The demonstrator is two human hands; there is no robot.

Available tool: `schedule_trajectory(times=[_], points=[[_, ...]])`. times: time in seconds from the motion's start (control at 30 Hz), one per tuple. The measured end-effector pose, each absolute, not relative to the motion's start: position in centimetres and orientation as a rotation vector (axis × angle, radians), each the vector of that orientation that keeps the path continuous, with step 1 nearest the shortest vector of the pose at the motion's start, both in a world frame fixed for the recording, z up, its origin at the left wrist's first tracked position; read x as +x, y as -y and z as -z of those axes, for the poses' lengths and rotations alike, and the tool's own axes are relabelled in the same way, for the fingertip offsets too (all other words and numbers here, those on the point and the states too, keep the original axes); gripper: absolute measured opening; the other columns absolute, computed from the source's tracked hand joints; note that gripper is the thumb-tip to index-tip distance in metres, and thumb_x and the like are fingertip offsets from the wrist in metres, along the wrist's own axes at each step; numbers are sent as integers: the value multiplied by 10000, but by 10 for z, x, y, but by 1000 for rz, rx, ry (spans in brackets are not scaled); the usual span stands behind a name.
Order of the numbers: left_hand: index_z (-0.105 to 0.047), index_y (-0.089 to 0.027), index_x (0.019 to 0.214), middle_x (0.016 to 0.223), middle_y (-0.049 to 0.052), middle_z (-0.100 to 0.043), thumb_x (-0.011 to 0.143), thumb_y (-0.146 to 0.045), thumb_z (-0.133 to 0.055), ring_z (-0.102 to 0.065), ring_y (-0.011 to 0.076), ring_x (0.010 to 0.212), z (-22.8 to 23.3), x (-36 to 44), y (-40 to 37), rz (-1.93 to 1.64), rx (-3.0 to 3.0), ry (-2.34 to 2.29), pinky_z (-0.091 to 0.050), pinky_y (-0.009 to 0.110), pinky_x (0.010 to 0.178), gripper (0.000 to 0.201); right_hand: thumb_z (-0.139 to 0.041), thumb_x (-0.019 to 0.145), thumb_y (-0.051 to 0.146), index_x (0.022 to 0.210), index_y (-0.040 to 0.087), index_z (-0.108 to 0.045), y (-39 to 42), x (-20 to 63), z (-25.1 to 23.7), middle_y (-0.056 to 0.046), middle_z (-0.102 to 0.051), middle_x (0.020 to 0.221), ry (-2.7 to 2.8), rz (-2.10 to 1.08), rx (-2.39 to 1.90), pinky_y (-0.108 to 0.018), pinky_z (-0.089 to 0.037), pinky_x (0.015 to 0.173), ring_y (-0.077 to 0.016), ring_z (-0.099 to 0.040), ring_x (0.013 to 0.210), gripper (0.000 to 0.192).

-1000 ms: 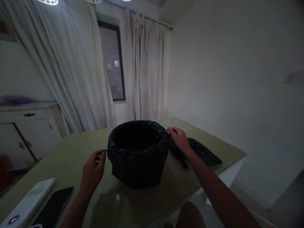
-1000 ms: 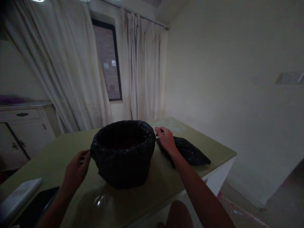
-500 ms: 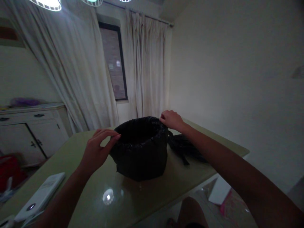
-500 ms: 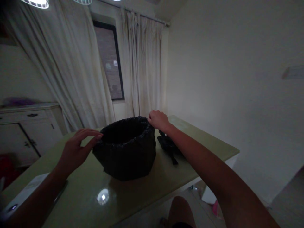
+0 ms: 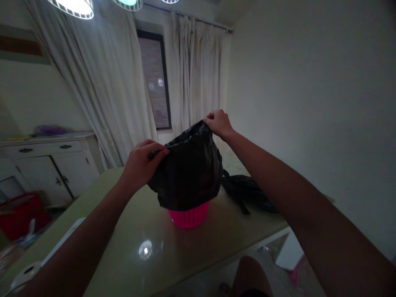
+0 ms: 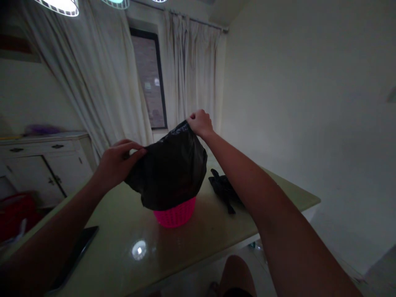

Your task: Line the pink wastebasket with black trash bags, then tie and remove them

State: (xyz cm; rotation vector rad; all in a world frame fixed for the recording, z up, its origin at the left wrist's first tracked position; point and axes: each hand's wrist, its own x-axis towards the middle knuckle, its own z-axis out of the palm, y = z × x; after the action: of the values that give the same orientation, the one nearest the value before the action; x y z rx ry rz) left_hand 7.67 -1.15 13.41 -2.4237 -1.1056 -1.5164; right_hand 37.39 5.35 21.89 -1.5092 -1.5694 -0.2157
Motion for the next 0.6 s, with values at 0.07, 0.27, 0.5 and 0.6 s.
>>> schedule_trajectory(times=[0.07,0.27,0.5,0.6], points=[[-834,-230,991,975,39,-738,1002,-430,-645,-651,188,755,-149,76,7,1498,-2278,1174,-531,344,809,276,-685,947,285,944,159,-770,-64,365,-229,-123,-776,997,1550,178,-1399,-430,-561,1007,-266,-707,991,152],[-830,-185,1064,1012,77,-735,1038,-413,-623,-675,229,908,-167,55,9,1525,-1835,1240,-525,364,881,309,-632,1009,335,1000,189,-692,-86,324,-255,-69,-741,999,1611,13,-1048,-421,-579,1005,-228,-715,1015,158],[-768,-243,1170,1244,130,-709,1043,-328,-622,-674,327,1206,-141,15,30,1778,-1490,998,-584,547,1002,212,-538,935,859,1134,257,-683,-83,265,-281,-42,-761,1137,1743,-279,-520,-362,-600,955,-170,-720,1068,650],[-729,-368,1244,1307,92,-686,1010,-253,-631,-639,340,1289,-129,8,43,1739,-1478,909,-554,596,1080,279,-454,787,1019,1160,267,-679,-83,245,-284,-51,-765,1193,1790,-322,-392,-356,-584,970,-176,-703,1173,869]])
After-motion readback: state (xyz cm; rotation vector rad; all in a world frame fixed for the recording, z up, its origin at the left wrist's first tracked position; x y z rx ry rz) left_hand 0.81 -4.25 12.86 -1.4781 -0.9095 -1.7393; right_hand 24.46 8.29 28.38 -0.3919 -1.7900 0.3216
